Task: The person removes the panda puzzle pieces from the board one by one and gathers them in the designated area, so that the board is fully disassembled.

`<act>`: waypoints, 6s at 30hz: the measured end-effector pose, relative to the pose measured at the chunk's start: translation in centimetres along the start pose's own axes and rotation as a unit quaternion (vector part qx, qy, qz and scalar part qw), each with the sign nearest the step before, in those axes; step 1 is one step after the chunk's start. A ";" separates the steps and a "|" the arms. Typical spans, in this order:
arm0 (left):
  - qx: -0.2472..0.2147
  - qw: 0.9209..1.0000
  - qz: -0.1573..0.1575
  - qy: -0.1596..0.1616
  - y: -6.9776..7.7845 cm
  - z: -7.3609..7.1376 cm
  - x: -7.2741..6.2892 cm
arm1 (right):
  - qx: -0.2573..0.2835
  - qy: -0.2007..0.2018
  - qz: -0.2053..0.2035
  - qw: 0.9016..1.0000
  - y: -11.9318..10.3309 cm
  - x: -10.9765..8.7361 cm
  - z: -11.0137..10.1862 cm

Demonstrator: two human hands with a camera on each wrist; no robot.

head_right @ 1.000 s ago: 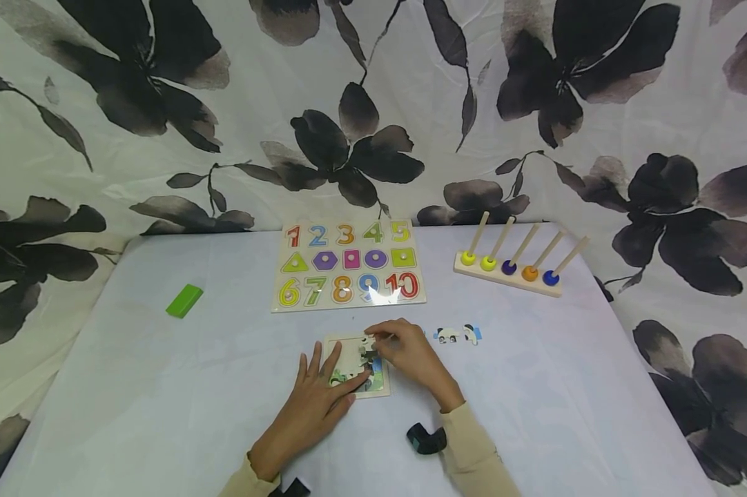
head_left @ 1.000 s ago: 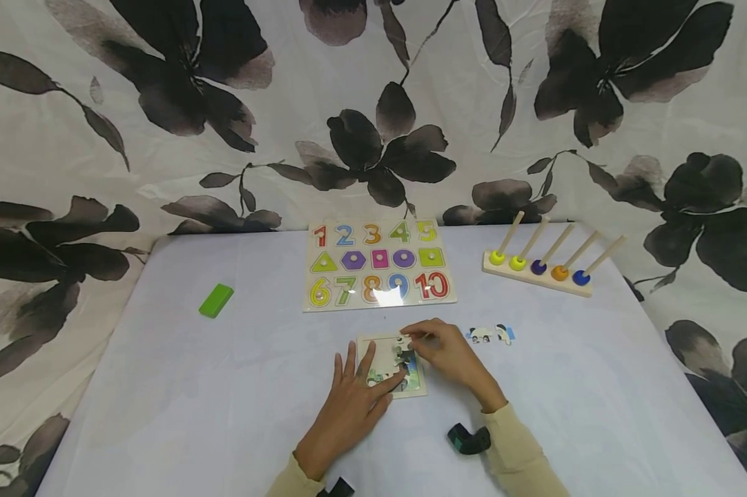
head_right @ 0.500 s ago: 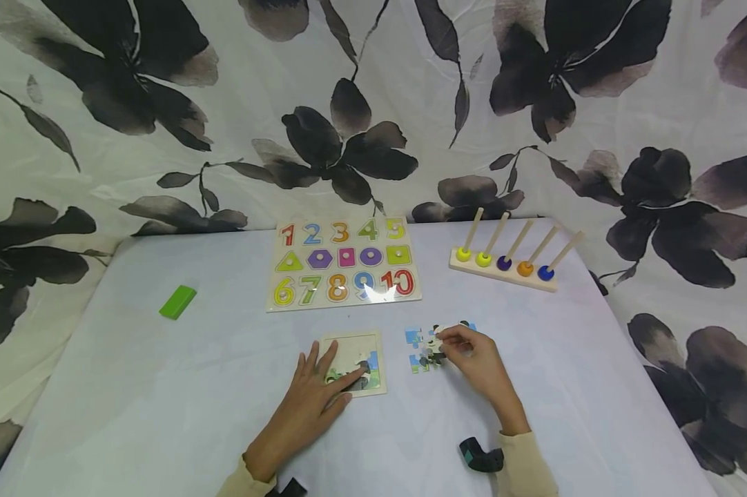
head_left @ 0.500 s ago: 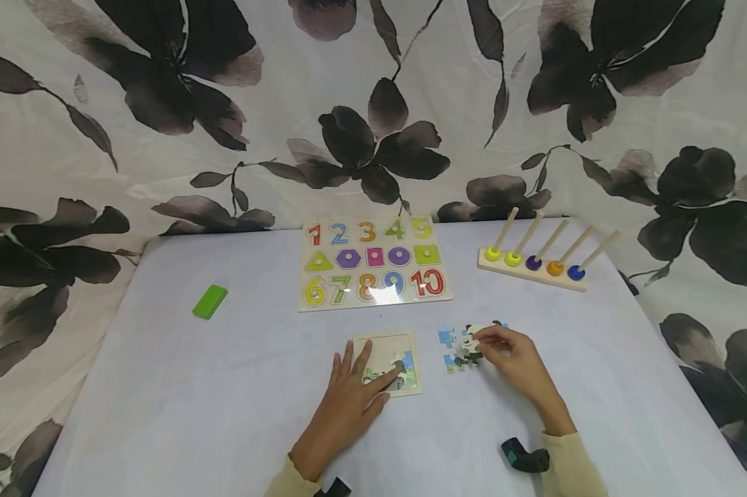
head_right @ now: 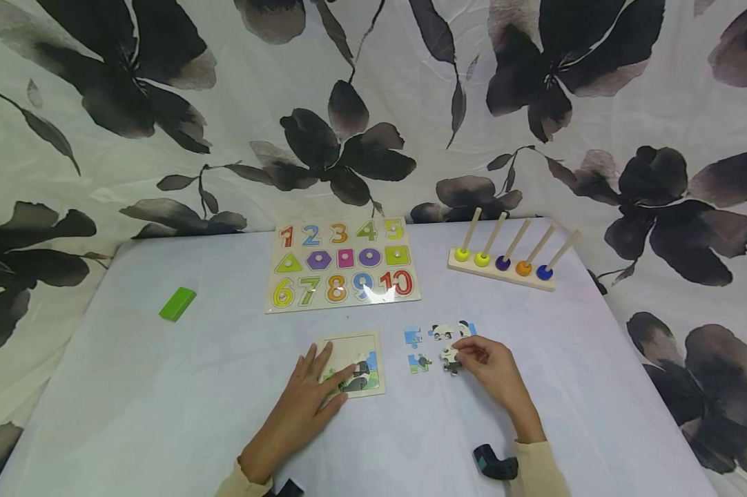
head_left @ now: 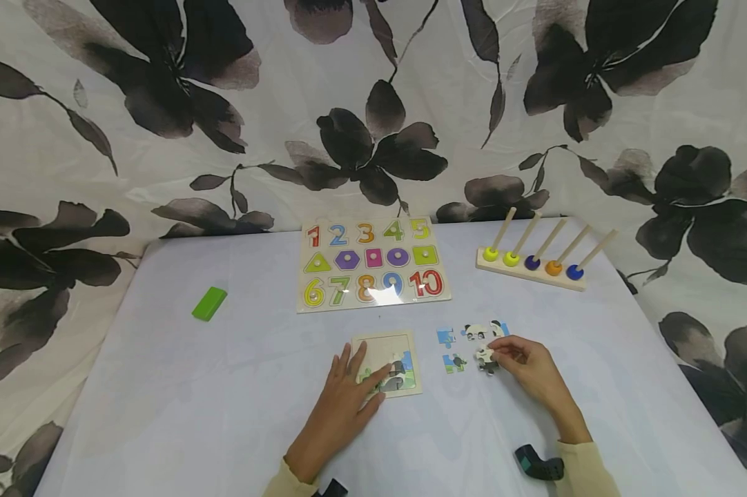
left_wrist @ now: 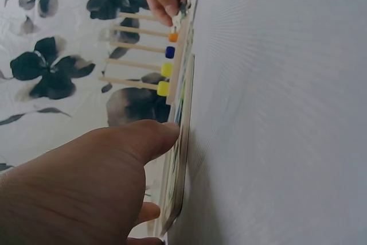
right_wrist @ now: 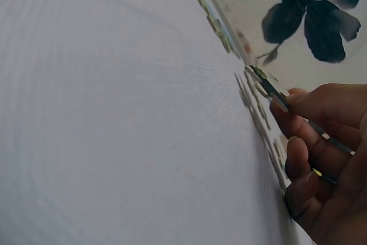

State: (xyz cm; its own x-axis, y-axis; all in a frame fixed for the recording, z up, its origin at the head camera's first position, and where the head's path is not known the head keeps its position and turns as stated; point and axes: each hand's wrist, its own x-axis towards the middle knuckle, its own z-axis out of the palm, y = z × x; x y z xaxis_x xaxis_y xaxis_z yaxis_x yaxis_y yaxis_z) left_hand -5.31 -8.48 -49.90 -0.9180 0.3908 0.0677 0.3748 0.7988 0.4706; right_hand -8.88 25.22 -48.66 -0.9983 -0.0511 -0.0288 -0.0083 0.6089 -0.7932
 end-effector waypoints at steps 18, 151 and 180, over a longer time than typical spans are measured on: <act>-0.010 1.000 -0.009 0.004 -0.3 0.0 -0.2 | -0.068 -0.001 -0.021 0.997 -0.2 0.7 0.5; 0.042 0.999 0.007 -0.020 0.1 0.4 -0.3 | -0.073 -0.007 0.014 0.997 2.0 0.6 -3.6; 0.050 0.999 0.012 -0.018 0.1 0.3 -0.3 | -0.102 -0.008 0.028 0.994 1.8 1.1 -3.1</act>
State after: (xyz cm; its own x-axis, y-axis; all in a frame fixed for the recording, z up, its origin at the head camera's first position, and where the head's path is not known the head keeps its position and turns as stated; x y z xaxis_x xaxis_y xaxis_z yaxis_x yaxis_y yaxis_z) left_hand -4.98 -8.34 -50.16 -0.9043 0.4246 0.0448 0.4085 0.8302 0.3793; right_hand -10.18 28.75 -48.26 -0.9965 -0.0246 -0.0802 0.0336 0.7585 -0.6508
